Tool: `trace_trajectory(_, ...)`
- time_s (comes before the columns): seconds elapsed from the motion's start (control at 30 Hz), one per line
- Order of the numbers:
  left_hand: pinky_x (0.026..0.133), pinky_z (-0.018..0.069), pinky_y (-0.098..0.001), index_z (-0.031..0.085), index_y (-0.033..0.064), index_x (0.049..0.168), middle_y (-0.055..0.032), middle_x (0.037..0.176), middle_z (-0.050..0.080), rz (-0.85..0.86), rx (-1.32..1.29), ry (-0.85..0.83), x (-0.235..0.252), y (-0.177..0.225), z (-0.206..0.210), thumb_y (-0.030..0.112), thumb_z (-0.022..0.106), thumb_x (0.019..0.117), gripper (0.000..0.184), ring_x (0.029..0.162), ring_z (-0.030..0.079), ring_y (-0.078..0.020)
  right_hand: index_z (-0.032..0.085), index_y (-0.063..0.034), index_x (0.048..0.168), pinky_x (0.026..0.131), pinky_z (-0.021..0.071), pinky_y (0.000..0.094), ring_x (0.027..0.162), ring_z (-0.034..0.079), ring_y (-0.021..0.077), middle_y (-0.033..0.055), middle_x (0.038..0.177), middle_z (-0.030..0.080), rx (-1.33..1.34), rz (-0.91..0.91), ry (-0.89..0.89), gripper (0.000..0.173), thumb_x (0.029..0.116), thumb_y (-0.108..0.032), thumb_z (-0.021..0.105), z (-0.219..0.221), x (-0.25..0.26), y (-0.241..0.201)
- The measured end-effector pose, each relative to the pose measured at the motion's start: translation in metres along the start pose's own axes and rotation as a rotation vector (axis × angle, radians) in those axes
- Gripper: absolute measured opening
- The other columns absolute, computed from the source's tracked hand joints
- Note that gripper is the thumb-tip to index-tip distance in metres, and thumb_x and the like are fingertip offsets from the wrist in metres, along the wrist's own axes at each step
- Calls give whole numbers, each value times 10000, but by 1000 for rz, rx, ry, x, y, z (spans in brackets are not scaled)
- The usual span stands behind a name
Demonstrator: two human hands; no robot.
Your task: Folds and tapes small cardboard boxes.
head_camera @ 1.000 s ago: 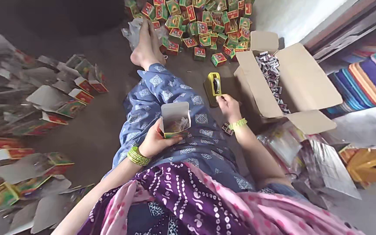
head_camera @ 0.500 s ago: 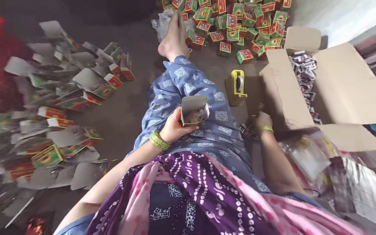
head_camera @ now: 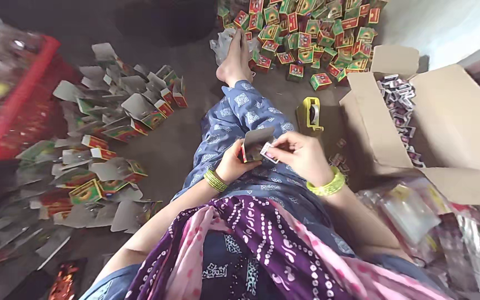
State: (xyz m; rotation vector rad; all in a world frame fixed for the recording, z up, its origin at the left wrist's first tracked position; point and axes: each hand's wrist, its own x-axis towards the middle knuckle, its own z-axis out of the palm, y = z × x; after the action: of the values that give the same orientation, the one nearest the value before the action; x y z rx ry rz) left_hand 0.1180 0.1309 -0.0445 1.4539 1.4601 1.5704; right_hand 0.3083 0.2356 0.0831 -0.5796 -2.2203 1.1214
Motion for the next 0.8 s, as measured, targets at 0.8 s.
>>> trace_trajectory(0.8, 1015, 541, -374, 569, -33, 1322, -134, 1173, 696, -28, 133, -68, -3, -4, -8, 217, 845, 794, 646, 1104, 671, -158, 736, 19, 937, 939, 575, 400, 1048, 705, 282, 183, 1071, 722, -429, -153, -327, 165, 935, -37, 580, 59, 3, -1)
